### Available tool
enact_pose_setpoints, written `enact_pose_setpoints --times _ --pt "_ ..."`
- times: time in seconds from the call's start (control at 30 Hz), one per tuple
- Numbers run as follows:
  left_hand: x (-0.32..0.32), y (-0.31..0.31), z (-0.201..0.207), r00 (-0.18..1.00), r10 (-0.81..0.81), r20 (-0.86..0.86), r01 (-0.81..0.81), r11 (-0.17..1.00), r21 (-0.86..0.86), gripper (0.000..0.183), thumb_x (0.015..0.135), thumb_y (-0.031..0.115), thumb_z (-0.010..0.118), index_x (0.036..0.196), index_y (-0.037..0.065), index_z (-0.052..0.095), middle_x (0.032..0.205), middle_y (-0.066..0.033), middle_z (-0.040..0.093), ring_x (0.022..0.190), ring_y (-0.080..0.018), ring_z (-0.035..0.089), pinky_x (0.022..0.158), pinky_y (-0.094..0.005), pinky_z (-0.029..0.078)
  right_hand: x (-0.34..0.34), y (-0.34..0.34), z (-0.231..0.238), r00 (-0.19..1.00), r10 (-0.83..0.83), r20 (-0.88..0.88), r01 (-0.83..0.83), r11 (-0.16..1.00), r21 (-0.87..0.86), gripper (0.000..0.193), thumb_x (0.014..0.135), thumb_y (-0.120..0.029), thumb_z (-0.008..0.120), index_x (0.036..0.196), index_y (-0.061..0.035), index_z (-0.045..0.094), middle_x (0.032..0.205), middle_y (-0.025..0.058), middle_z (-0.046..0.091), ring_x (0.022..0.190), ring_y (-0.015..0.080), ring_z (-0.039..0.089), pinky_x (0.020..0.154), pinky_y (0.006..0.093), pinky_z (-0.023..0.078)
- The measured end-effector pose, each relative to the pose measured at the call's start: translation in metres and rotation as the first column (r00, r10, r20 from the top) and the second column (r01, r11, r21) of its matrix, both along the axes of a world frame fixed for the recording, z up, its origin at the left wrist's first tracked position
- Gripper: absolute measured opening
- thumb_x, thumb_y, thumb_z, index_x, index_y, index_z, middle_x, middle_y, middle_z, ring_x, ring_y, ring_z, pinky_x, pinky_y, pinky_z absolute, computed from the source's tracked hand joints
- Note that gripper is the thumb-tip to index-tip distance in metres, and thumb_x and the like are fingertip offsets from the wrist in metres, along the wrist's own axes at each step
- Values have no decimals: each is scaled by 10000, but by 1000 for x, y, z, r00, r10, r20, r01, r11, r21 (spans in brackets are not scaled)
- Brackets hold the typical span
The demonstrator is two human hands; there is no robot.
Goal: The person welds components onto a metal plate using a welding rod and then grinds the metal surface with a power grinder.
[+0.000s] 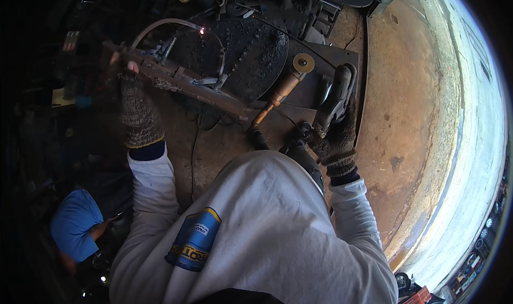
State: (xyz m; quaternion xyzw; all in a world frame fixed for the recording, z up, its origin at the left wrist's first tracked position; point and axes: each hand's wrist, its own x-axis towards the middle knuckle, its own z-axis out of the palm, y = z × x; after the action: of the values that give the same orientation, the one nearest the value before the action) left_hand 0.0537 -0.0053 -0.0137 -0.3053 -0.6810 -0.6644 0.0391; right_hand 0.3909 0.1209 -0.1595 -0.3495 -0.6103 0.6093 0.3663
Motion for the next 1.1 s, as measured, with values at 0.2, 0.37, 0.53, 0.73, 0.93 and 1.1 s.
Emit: enact_pose_setpoints --times 0.2,0.37,0.53,0.73,0.93,1.1 --pt "-7 7 7 989 -131 72 134 990 -39 298 955 178 597 1210 24 578 1183 -82 600 1075 -147 578 927 -281 472 -4 4 -6 998 22 -58 -25 999 -46 1137 659 -221 869 1499 -7 133 1469 148 344 1367 255 358 1130 370 289" --pt "-17 9 2 997 -70 -14 68 992 -108 282 975 222 565 1178 30 595 1169 -87 611 1088 -167 578 949 -307 465 -8 11 -8 991 44 -125 -39 998 44 960 698 -201 847 1436 -62 249 1254 95 489 1095 193 515 914 331 462" --pt "-36 13 28 736 -254 -628 -141 850 -508 376 917 306 644 1164 32 572 1104 -109 605 1002 -251 605 885 -348 490 -1 15 -1 998 29 -64 -42 973 -225 1106 665 -188 870 1497 -44 156 1423 125 406 1293 238 432 1087 359 350" --pt "-81 22 49 429 -578 -694 -77 742 -666 453 829 328 735 1153 49 585 1136 -137 609 1096 -306 578 923 -379 485 0 20 -7 998 12 -65 -8 998 57 785 740 -198 826 1357 -80 356 1094 66 588 920 152 603 768 301 555" --pt "-107 49 48 349 -665 -660 -186 641 -745 553 745 337 798 1180 81 572 1104 -120 614 1000 -310 614 838 -389 525 2 4 -10 991 -127 -31 128 991 25 782 769 -205 809 1376 -72 335 1116 111 593 919 179 617 735 326 566" --pt "-111 80 48 353 -681 -641 -106 652 -751 580 724 337 819 1181 82 572 1076 -108 614 969 -299 624 820 -389 530 8 -14 -6 976 -193 -105 176 972 -154 1065 648 -206 908 1457 -84 225 1169 100 560 1038 193 589 894 326 520"
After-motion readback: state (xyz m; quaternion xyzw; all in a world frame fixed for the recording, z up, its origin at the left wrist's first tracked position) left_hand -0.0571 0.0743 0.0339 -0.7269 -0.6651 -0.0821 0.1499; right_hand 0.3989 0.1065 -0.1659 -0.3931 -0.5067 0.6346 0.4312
